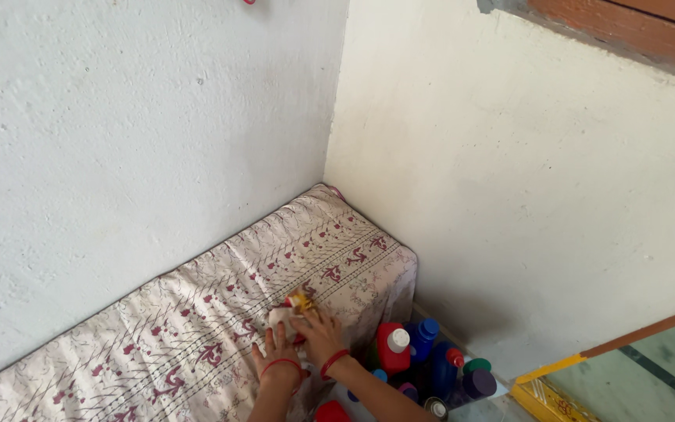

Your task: The person sits on the floor and moves several plastic bottles of cleaning and personal care products from a low bench to the floor, then wipes the bench surface with a cloth. The person also wipes the exterior of a large blue bottle before placing it back among the others.

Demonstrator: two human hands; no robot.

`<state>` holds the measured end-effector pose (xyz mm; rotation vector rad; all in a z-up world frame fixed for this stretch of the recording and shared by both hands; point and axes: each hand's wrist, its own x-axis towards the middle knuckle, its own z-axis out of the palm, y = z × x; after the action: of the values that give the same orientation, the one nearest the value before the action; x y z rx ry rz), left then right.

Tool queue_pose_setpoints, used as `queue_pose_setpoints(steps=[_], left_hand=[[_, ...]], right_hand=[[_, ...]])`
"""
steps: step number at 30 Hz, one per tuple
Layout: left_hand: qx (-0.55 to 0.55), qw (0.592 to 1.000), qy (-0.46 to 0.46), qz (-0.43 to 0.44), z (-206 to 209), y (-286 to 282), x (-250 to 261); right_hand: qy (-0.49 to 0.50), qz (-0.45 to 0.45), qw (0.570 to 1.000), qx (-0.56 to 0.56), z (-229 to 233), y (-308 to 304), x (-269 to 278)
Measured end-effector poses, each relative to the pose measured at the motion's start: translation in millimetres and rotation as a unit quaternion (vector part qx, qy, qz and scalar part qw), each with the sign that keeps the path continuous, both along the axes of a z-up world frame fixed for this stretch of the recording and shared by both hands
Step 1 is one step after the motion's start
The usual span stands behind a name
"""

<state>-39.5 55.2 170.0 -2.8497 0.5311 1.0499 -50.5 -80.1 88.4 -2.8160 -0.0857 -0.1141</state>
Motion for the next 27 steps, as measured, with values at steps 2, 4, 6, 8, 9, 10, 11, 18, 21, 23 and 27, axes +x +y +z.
queue_pose_setpoints(steps=[2,4,6,8,9,10,11,18,21,23,27], left_hand=[[0.000,1.000,-0.005,0.000,4,8,2],[0.000,1.000,-0.021,0.005,2,20,-1],[-0.001,1.000,-0.028,0.007,-5,28,-4],[-0.005,1.000,-0.030,0.005,-12,33,-8],[0.008,1.000,-0.009,0.002,-16,36,-11],[0.019,1.000,0.013,-0.001,-19,38,-15],[0.030,0.999,0.034,-0.004,-20,40,-18],[0.023,0.996,0.073,0.041,-15,52,-28],[0.058,0.996,0.035,0.054,-11,54,-18],[0.119,0.990,-0.017,0.076,-10,60,-8],[0.098,0.971,-0.083,0.201,-8,70,5]], right_hand=[[-0.021,0.024,0.999,0.006,-1,10,-10],[-0.050,0.048,0.998,0.005,-4,14,-20],[-0.085,0.073,0.994,0.001,-10,14,-27],[-0.092,0.093,0.991,-0.023,-16,5,-27],[-0.096,0.103,0.989,-0.035,-18,-2,-26],[-0.115,0.094,0.988,-0.048,-18,-12,-24],[-0.134,0.085,0.986,-0.060,-18,-22,-22],[-0.114,-0.057,0.991,-0.034,7,-66,-11],[-0.176,-0.005,0.984,0.014,22,-39,-15],[-0.176,0.045,0.983,0.020,29,-8,-26],[-0.113,0.121,0.984,0.068,40,53,-44]])
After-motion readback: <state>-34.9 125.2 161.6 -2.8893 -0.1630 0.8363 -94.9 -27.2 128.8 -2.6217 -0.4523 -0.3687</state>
